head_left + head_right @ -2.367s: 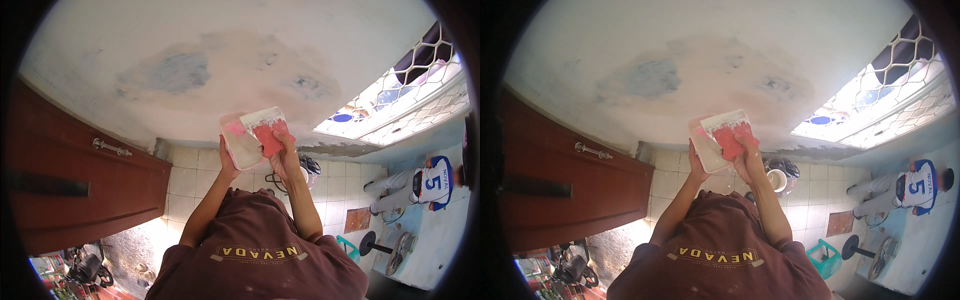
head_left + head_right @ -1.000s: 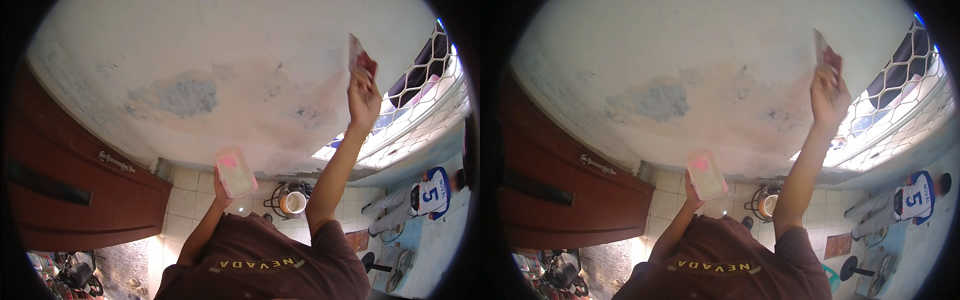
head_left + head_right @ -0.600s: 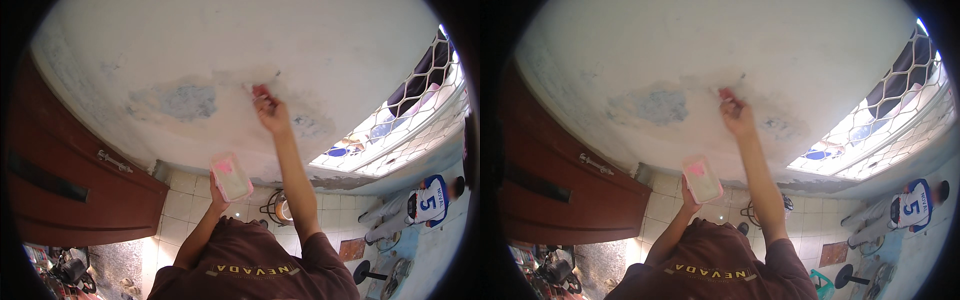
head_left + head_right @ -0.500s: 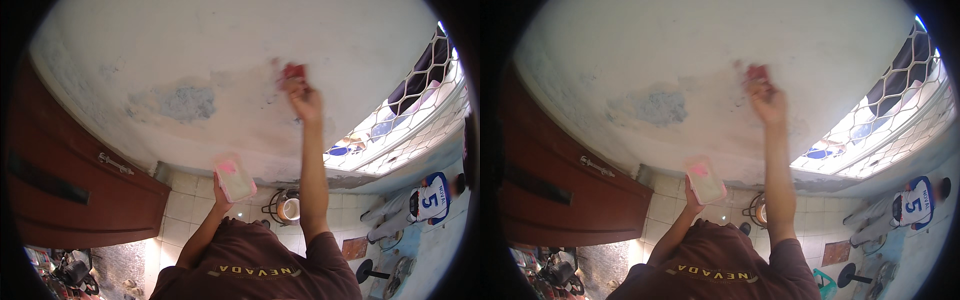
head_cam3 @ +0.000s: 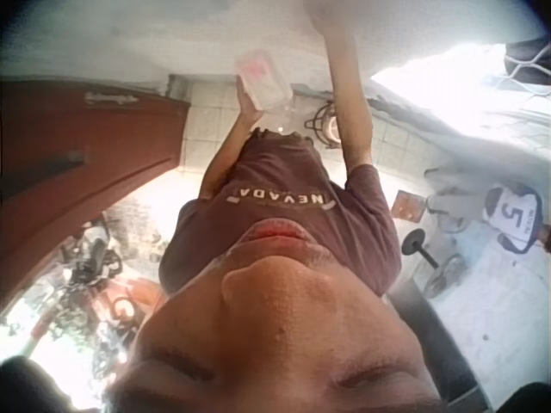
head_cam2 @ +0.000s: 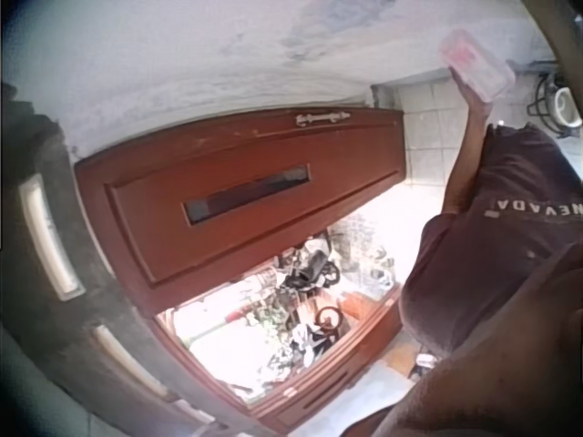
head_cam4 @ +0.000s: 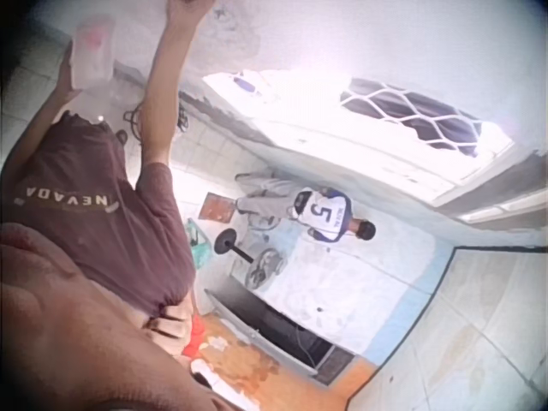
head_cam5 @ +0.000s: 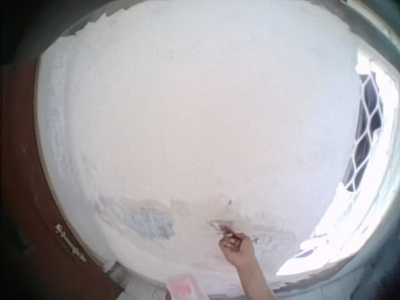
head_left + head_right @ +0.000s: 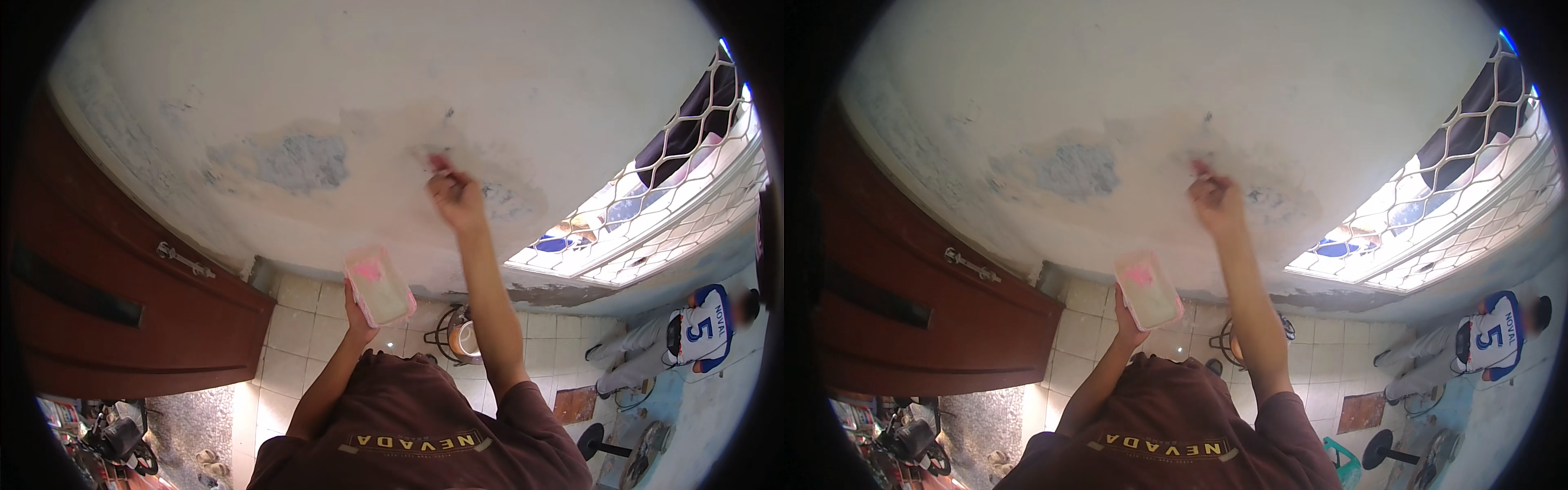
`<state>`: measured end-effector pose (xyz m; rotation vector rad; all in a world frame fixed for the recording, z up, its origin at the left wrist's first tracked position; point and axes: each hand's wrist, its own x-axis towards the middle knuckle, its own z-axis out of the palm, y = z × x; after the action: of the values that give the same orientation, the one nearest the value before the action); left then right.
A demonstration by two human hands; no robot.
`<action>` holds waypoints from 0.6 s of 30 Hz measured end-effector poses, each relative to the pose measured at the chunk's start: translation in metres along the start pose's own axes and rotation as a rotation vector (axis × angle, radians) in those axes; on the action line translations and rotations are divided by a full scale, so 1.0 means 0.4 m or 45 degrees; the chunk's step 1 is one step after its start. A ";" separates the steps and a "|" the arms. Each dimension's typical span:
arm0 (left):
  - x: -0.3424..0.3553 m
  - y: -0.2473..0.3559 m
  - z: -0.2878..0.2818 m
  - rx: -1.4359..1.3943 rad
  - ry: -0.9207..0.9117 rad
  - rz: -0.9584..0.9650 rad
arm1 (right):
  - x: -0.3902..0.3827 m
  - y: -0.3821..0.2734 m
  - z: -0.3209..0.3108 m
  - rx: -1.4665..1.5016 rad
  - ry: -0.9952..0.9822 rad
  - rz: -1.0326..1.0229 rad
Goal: The person applies a white patching compound to a damaged section of a wall using a putty knife. The person repeatedly scoops the compound from a small plastic container and spreads it over the wall to fill and smooth the surface.
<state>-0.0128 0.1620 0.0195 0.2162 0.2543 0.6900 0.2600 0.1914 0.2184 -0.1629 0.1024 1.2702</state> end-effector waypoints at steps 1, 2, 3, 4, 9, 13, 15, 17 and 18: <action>0.002 -0.003 0.003 -0.016 -0.012 -0.004 | -0.011 -0.051 0.067 0.021 -0.037 -0.194; 0.005 -0.012 0.000 -0.011 -0.008 -0.007 | -0.041 -0.148 0.098 0.158 -0.237 -0.008; 0.011 -0.018 -0.015 -0.007 0.001 0.002 | -0.092 -0.213 0.162 0.259 -0.209 -0.073; 0.011 -0.025 -0.026 -0.003 0.015 0.010 | -0.148 -0.278 0.227 0.299 -0.340 -0.027; -0.011 -0.040 0.011 0.026 0.027 0.058 | -0.387 -0.292 0.364 0.157 -0.722 -0.585; 0.000 -0.066 0.031 -0.033 0.038 0.076 | -0.312 -0.173 0.181 -0.104 -0.609 -0.156; 0.015 -0.088 0.044 -0.011 0.038 0.076 | -0.211 -0.071 0.058 -0.188 -0.269 0.061; 0.033 -0.113 0.060 0.009 0.021 0.057 | -0.092 0.001 -0.031 -0.124 -0.093 0.253; 0.038 -0.130 0.072 0.014 0.009 0.039 | -0.036 0.007 -0.065 -0.140 -0.105 0.336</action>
<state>0.0382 0.1297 0.0298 0.2283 0.2616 0.7197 0.2534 0.1741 0.1949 -0.1960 -0.0185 1.5454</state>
